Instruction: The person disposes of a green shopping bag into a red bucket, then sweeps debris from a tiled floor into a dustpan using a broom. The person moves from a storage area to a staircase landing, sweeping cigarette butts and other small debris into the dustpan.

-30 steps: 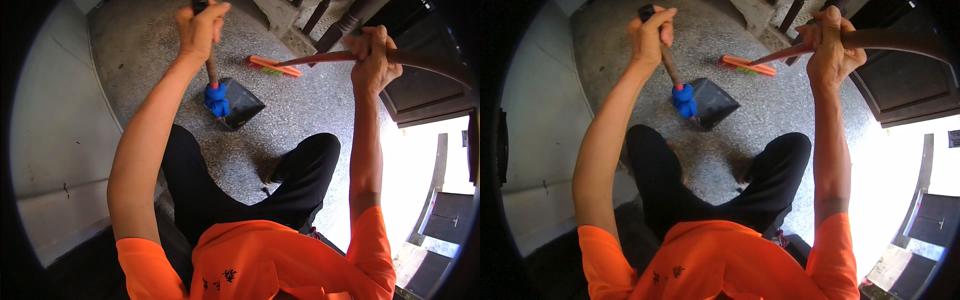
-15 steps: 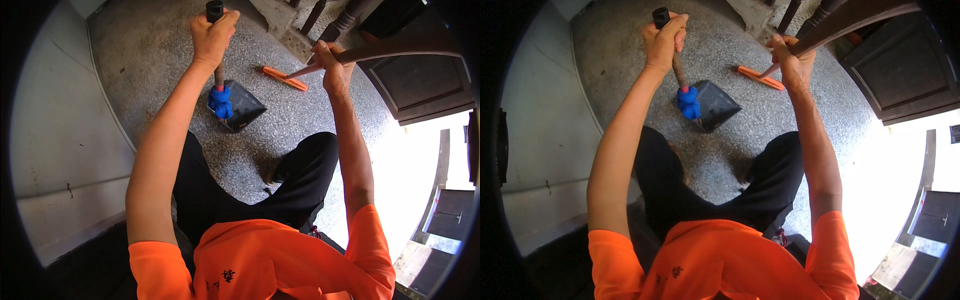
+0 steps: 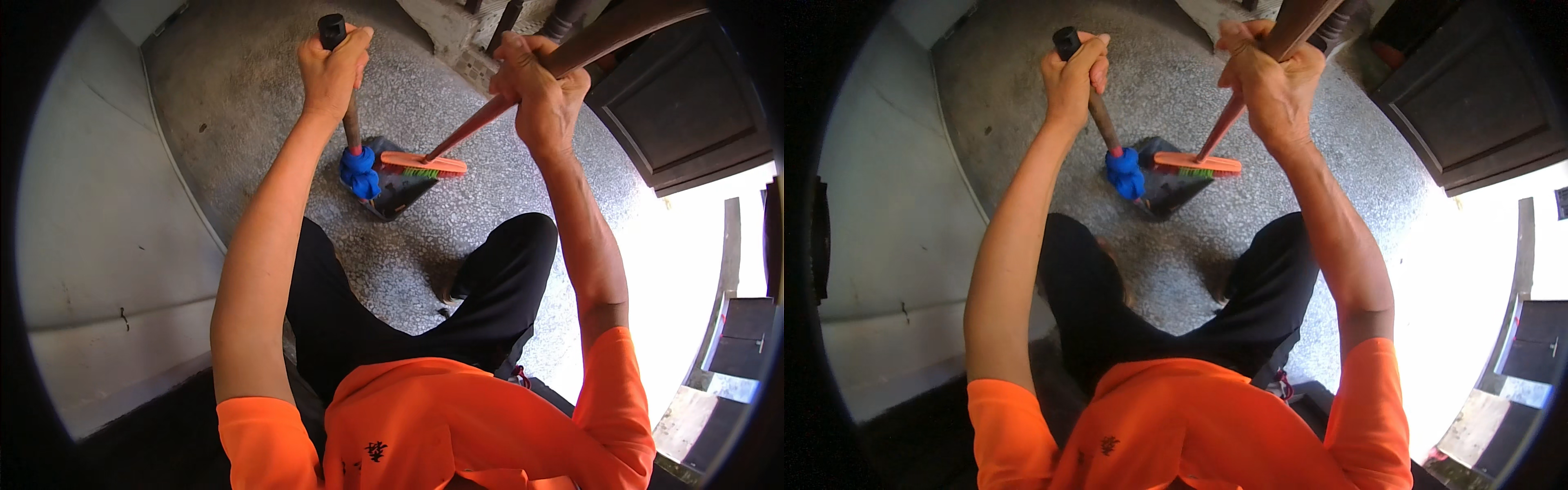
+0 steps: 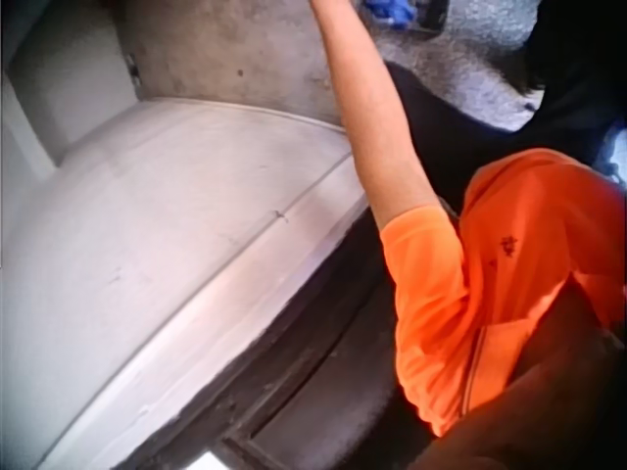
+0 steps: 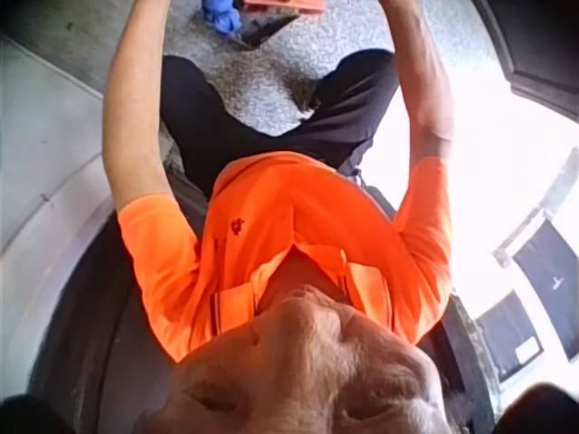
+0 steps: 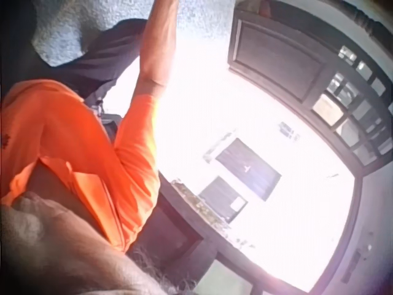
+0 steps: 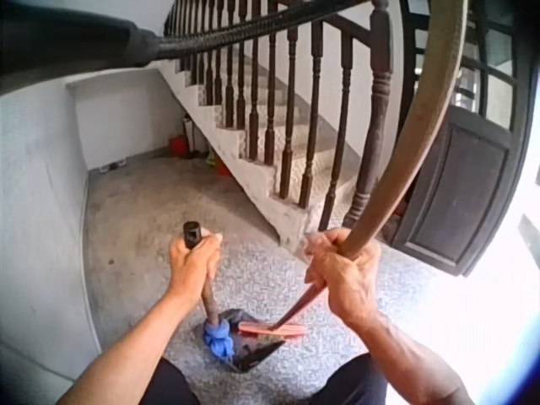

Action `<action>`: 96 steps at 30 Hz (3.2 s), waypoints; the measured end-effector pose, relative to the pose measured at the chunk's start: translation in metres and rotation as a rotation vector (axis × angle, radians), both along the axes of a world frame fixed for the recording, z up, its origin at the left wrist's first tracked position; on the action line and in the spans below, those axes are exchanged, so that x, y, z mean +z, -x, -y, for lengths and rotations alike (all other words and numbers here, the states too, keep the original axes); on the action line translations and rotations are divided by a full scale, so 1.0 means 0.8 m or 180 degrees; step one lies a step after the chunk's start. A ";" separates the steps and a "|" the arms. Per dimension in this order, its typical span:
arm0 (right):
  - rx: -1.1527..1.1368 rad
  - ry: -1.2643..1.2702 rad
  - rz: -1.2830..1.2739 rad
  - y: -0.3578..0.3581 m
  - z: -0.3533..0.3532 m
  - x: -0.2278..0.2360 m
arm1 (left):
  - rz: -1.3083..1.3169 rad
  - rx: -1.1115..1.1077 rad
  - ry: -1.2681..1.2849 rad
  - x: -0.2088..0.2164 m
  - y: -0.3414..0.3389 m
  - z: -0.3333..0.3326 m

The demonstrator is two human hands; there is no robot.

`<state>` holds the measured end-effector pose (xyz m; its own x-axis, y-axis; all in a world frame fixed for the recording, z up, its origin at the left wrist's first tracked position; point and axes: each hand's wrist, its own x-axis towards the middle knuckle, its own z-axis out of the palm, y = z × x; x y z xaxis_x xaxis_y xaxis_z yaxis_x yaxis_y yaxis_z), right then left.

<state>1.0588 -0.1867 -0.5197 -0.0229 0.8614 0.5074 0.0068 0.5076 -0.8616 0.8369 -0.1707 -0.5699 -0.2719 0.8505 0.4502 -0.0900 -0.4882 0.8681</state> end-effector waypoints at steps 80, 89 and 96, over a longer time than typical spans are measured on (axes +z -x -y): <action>-0.0032 0.0334 0.0914 -0.074 -0.063 -0.037 | -0.0119 0.0150 0.0349 0.011 -0.008 0.010; 0.0137 0.0411 0.0612 -0.066 -0.046 -0.032 | -0.0201 0.0184 0.0332 0.009 -0.007 0.007; 0.0260 0.0491 0.0253 -0.066 -0.024 -0.014 | -0.0218 0.0154 0.0320 0.010 -0.009 0.006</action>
